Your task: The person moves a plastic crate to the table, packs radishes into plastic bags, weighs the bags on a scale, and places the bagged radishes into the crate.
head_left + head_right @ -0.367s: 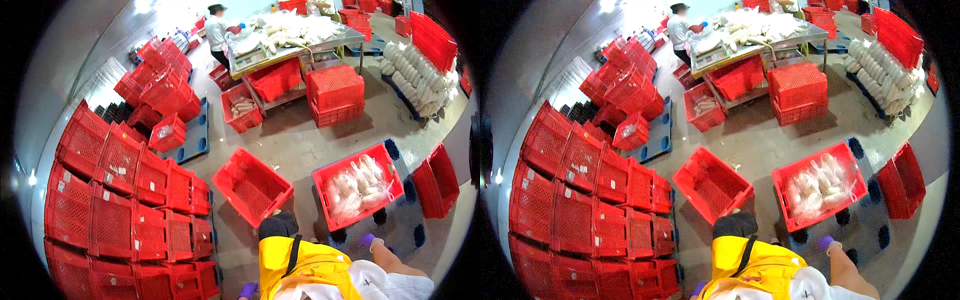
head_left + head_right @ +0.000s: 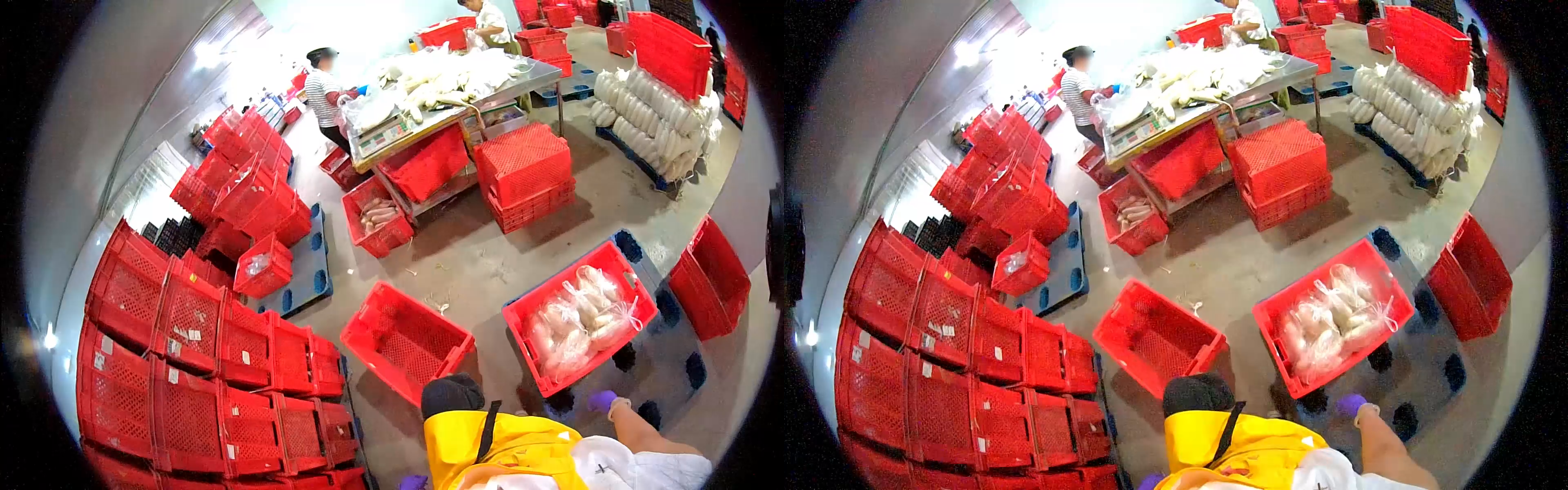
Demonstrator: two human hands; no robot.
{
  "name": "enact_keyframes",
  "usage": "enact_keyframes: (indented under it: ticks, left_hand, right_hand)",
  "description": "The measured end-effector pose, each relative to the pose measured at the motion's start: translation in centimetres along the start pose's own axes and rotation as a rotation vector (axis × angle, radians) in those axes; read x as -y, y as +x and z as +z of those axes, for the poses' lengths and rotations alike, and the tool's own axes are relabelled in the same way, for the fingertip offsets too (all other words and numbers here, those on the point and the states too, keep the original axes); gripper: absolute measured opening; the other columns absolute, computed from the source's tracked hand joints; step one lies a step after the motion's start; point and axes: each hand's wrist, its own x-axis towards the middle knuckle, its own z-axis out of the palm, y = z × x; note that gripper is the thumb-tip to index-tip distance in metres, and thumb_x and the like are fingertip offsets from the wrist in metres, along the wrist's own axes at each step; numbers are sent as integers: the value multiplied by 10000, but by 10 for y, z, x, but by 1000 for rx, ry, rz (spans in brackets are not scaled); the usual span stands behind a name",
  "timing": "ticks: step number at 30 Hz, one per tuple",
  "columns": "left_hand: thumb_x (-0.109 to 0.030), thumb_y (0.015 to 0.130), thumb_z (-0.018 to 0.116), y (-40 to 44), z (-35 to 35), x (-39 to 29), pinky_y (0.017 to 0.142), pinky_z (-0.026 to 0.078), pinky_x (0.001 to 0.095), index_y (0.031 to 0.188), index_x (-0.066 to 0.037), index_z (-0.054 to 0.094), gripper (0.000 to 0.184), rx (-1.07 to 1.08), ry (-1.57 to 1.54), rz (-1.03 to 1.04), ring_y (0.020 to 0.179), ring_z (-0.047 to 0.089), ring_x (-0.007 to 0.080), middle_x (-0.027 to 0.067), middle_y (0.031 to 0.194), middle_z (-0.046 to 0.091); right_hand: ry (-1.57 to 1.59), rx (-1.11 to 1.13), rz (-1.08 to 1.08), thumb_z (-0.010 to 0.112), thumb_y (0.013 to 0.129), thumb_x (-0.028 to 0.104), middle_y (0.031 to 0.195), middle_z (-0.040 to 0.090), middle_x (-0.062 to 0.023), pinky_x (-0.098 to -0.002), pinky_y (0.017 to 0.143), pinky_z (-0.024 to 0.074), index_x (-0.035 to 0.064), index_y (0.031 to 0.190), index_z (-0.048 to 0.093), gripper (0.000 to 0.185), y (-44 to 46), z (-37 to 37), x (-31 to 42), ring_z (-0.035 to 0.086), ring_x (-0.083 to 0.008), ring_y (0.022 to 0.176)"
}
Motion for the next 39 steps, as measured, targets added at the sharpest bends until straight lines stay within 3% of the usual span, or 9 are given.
enact_keyframes:
  ticks: [4,6,11,12,22,26,30,33,39]
  left_hand:
    - [-339,931,504,9,2,-14,779,535,394,1047,-95,718,344,-6,462,137,868,677,254,126,1016,704]
    - [-319,920,547,44,-4,0,688,518,396,982,-13,697,346,-120,-404,143,707,662,239,126,878,709]
    - [-301,922,516,92,-55,-27,618,483,378,818,-8,662,344,-210,-1154,-92,634,599,217,115,746,654]
    - [-282,924,536,108,-74,-21,595,472,364,838,-20,663,304,-175,-618,69,641,588,186,85,736,640]
    - [-292,900,539,186,-145,-113,557,426,307,811,-76,626,249,-204,-959,43,599,499,135,5,678,548]
    - [-300,901,511,246,-132,-111,542,399,295,813,-80,629,264,-215,-1109,129,588,492,127,-5,683,547]
    - [-307,913,467,297,-121,-112,559,422,351,829,-48,626,315,-320,-832,69,601,538,186,63,704,604]
    - [-345,928,439,326,-107,-111,768,465,459,1031,44,614,439,-455,-571,119,893,627,384,264,993,655]
    - [-324,918,565,354,-136,-159,1063,372,407,1391,24,404,609,-275,-370,125,1272,467,380,270,1361,485]
  right_hand:
    - [-6,-102,-129,461,930,189,1228,636,-70,-377,911,498,99,1228,594,339,30,63,-36,618,-235,1099]
    - [16,-179,-209,501,912,191,1216,641,-69,-390,892,503,122,1216,606,329,52,95,-60,631,-229,1072]
    - [-76,46,-54,541,888,201,1191,652,-82,-398,879,502,107,1122,663,280,-17,42,-20,634,-246,1058]
    - [-103,61,-42,536,892,209,1186,655,-85,-393,886,500,98,1082,682,264,-22,46,-20,630,-248,1065]
    - [-87,-260,-291,547,863,178,1160,664,-86,-391,874,513,157,1057,707,252,-48,120,-44,636,-282,1045]
    - [205,-235,-123,577,864,176,1124,676,-96,-363,883,514,121,1052,701,232,-77,99,-7,644,-273,1027]
    - [1278,-117,326,601,869,147,1087,686,-130,-346,859,527,17,1062,675,244,-87,88,21,665,-237,980]
    - [1278,-125,320,588,878,106,1092,687,-130,-342,857,533,-17,1107,652,267,-89,130,20,668,-217,977]
    - [1505,-96,290,571,907,109,1148,666,-150,-316,907,521,-27,1204,604,328,-112,162,39,648,-224,1052]
